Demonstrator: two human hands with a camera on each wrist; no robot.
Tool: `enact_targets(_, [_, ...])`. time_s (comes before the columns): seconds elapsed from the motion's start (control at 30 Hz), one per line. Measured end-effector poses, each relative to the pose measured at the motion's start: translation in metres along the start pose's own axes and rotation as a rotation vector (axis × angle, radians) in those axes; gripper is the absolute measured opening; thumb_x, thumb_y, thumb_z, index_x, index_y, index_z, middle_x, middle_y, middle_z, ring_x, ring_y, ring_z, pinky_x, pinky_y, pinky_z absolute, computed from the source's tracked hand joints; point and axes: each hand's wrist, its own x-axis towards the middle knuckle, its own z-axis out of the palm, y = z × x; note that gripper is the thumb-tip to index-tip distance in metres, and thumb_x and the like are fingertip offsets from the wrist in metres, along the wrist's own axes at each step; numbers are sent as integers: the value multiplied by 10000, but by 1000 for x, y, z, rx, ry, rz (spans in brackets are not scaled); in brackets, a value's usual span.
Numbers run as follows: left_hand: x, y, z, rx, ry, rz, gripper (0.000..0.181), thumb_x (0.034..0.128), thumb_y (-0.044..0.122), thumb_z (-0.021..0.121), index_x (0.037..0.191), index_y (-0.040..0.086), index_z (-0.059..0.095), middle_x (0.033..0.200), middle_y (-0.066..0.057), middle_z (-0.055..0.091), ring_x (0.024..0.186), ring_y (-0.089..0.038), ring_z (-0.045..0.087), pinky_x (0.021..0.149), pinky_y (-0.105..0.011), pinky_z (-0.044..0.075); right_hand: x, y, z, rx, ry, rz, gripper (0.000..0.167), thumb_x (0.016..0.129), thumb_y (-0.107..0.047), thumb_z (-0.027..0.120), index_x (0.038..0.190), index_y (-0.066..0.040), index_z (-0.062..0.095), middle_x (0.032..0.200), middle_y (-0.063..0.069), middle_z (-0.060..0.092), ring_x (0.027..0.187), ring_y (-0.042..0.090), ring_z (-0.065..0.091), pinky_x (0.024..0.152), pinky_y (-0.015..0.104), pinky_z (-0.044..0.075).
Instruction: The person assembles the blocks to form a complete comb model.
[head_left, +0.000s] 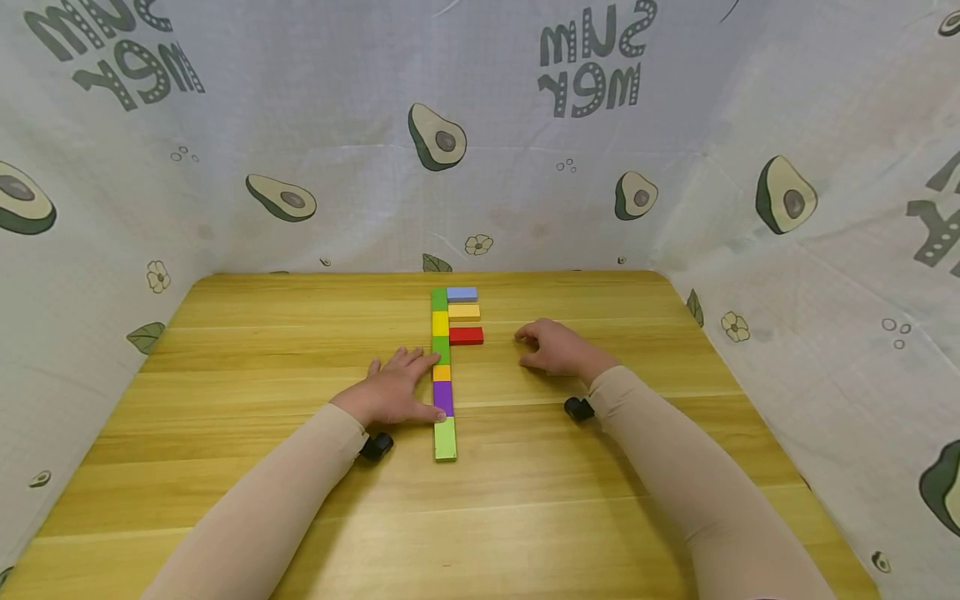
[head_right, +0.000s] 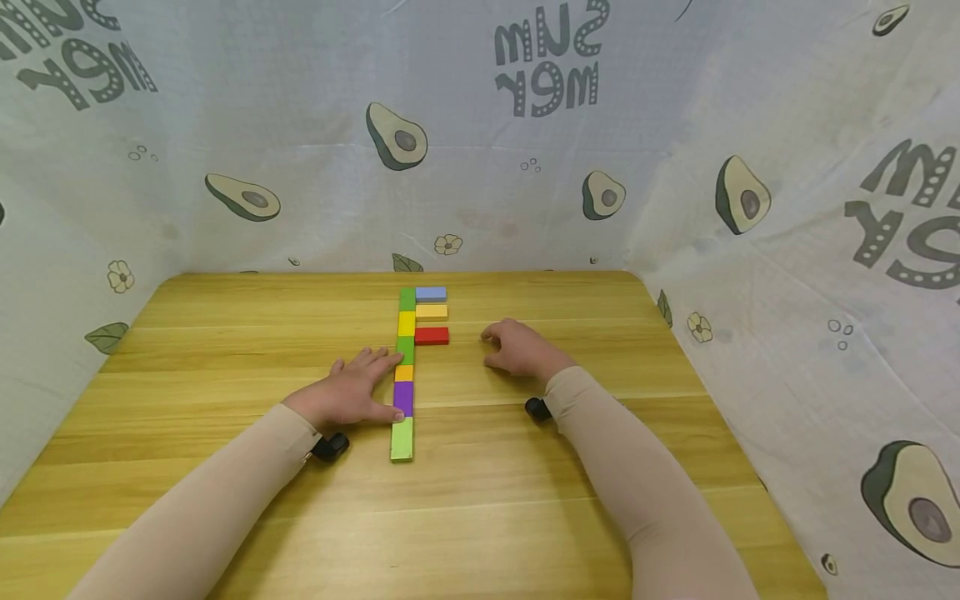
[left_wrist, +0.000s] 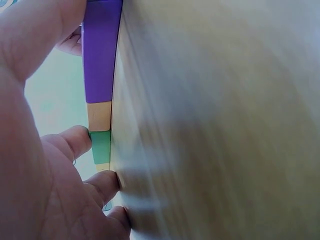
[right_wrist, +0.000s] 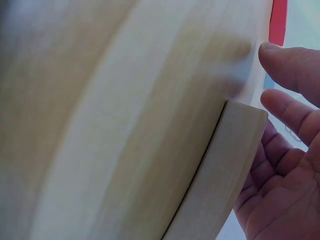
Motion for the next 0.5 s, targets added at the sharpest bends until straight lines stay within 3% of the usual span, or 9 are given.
enact_targets(0.5, [0,1,0,-4,1,-1,1057,851,625,785,1691,266,254,1777,-95,165,1654,-391,47,1268,-728,8,0,1,1,-9,2,2,501,997,-216,739,1435,-6,614,1398,193,644,1313,354,603,1156,510,469])
